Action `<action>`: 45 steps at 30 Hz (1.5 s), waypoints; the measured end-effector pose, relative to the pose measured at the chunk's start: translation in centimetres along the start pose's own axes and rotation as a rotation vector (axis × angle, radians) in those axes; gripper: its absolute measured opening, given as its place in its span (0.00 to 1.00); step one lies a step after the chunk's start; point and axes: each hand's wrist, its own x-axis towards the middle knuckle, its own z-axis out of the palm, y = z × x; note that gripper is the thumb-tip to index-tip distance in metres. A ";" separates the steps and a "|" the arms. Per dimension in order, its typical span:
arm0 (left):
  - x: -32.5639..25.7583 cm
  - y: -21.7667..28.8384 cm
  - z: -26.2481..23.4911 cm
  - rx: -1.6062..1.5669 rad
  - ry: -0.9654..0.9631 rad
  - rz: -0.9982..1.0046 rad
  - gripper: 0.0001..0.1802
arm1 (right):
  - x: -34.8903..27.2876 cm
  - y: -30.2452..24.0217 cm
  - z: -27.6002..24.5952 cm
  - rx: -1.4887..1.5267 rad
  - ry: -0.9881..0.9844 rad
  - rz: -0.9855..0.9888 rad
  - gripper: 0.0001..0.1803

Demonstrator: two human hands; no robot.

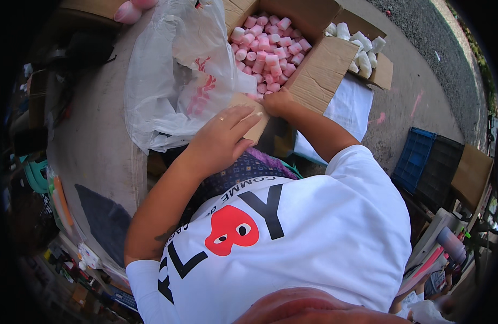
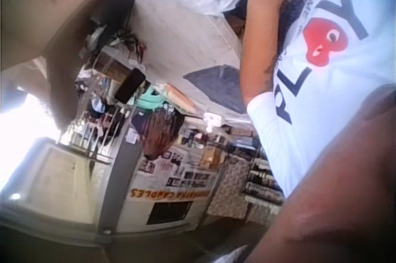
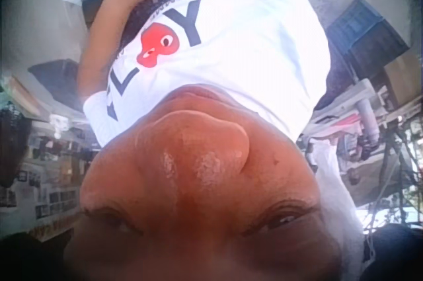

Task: The person inserts wicks into small pink cylindrical candles, trims the wicks with scissors, and places the finished candles into a plastic bag. They also wipe the table surface with a cloth and transfer candles from a cardboard box to the table.

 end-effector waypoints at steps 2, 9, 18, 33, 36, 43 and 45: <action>2.5 -2.6 2.5 0.343 -0.073 -0.010 0.31 | -0.1 0.3 0.5 0.009 -0.032 -0.050 0.26; 1.9 -10.2 -1.8 0.635 -0.003 -0.965 0.41 | -3.4 1.9 1.1 -0.131 -0.157 -0.065 0.15; 1.1 -7.8 2.2 0.557 -0.077 -0.525 0.36 | 4.9 2.2 -7.3 0.066 -0.086 -0.136 0.26; -7.2 -2.5 -8.0 0.651 0.513 -0.333 0.33 | 9.6 4.4 -15.4 1.605 1.083 -0.242 0.38; -7.4 -3.0 -7.8 0.691 0.571 -0.447 0.37 | 5.3 2.3 -24.2 1.637 0.992 -0.629 0.40; -7.4 -3.7 -7.3 0.661 0.623 -0.454 0.40 | 6.0 -7.2 -36.1 0.969 1.257 -0.448 0.35; -7.2 -3.6 -7.4 0.678 0.616 -0.445 0.40 | 9.7 -7.8 -35.5 0.945 1.277 -0.377 0.39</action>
